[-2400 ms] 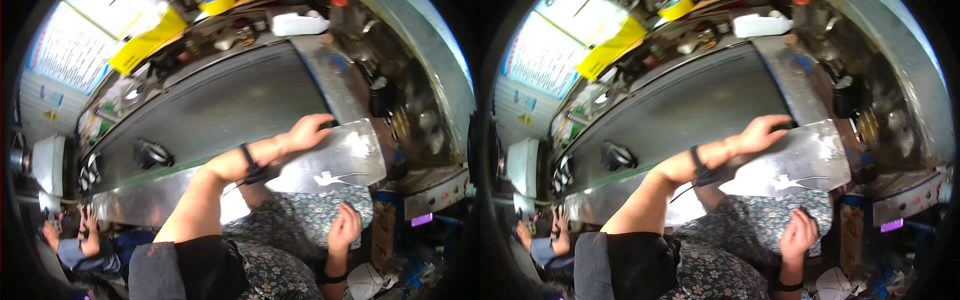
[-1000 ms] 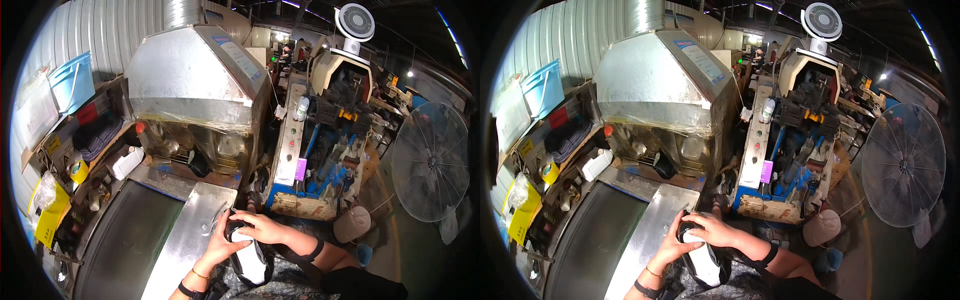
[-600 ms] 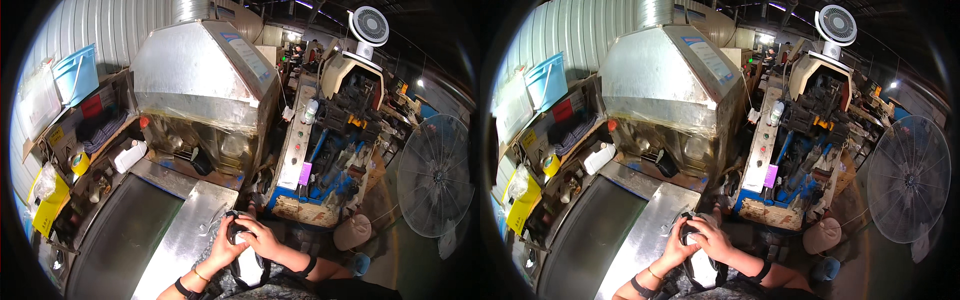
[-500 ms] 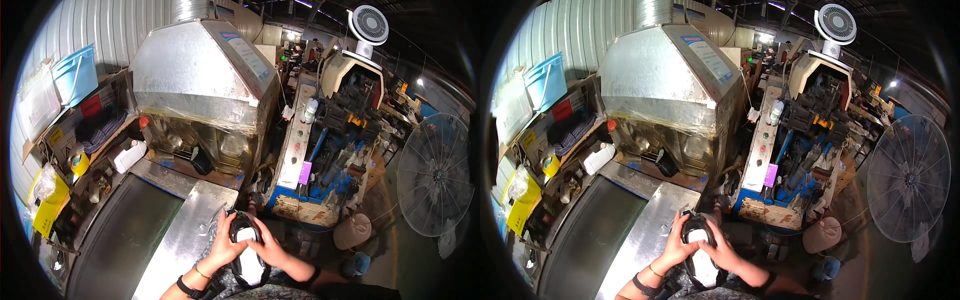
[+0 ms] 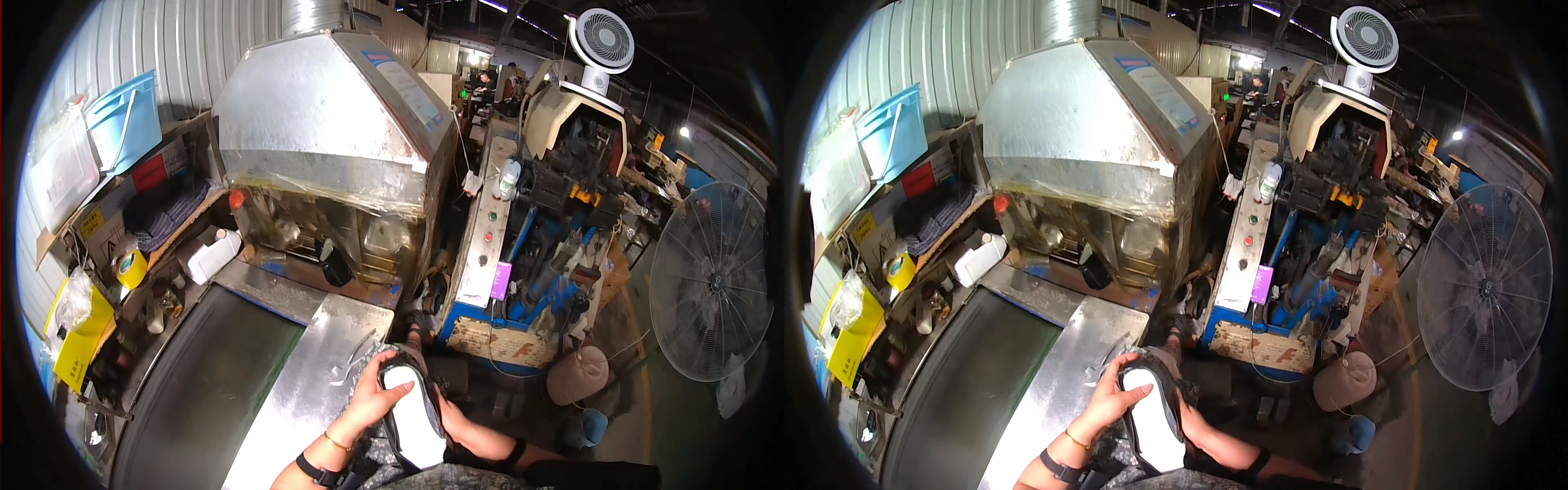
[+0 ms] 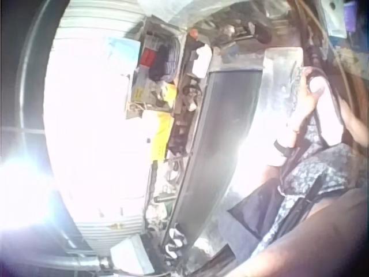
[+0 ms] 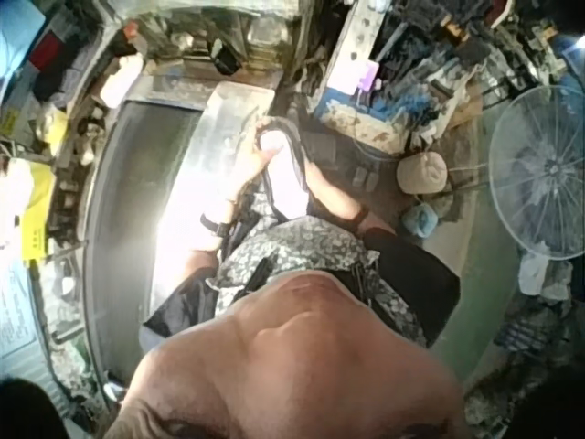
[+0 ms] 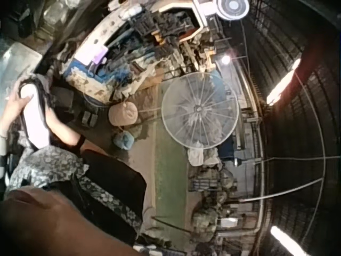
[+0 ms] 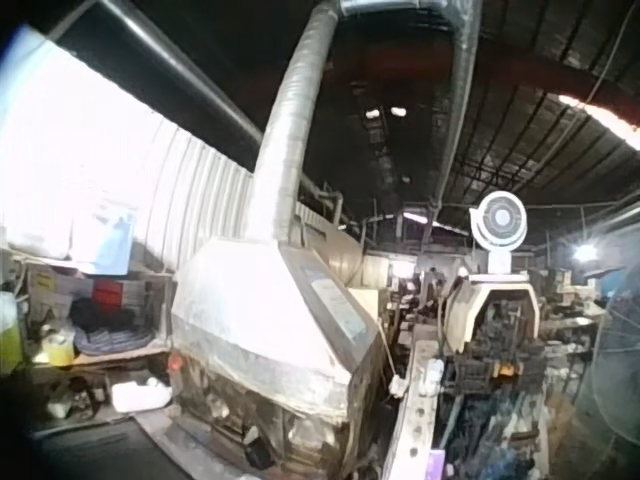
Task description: Assembling shoe components using factory machinery and conveyor belts.
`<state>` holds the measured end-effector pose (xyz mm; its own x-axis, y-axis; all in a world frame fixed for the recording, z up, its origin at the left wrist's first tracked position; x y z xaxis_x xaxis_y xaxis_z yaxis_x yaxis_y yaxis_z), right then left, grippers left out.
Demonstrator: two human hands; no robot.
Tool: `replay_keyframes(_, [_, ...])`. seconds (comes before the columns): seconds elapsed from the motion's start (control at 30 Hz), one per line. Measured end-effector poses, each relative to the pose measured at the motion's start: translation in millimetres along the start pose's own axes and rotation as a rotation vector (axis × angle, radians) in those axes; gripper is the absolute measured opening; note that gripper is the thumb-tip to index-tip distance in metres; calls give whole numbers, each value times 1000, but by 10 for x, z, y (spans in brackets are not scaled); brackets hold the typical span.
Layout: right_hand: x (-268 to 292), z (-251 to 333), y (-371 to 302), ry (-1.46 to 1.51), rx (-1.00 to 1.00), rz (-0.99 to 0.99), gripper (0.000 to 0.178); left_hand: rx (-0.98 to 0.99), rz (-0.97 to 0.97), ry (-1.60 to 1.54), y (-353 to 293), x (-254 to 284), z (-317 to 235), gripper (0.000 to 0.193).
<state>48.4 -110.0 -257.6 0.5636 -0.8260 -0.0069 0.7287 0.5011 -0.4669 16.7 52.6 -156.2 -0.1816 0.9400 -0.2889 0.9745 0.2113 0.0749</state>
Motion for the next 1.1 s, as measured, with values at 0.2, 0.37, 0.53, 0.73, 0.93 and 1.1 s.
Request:
replay_keyframes(0.2, [22,581,-306,-693,283,-145,55,-120,-12,272,146,48,102,64])
replay_keyframes(0.37, [-151,1055,-365,-1317,551,-499,37,-172,-94,428,326,63,112,67])
replay_keyframes(0.53, [43,342,-405,-720,585,-81,74,-95,131,366,294,75,101,72])
replay_keyframes(0.73, [-134,350,-452,3,259,101,74,273,-248,-356,-213,172,536,56])
replay_keyframes(0.93, [-437,392,-471,-671,495,-179,83,-133,-296,1295,-434,41,-232,24])
replay_keyframes(1.1, [-375,435,-506,-452,699,-117,74,-319,-129,729,-778,41,93,59])
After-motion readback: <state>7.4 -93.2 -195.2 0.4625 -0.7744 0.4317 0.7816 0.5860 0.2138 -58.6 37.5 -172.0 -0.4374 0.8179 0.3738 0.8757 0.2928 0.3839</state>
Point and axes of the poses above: each hand's wrist, its own y-axis towards the middle knuckle, its own x-axis out of the back of the hand, z = x × y, the point moved 6 cm from there along y, towards the middle knuckle, and after that the axes turned 11 degrees about -y, right-handed, at the moved point
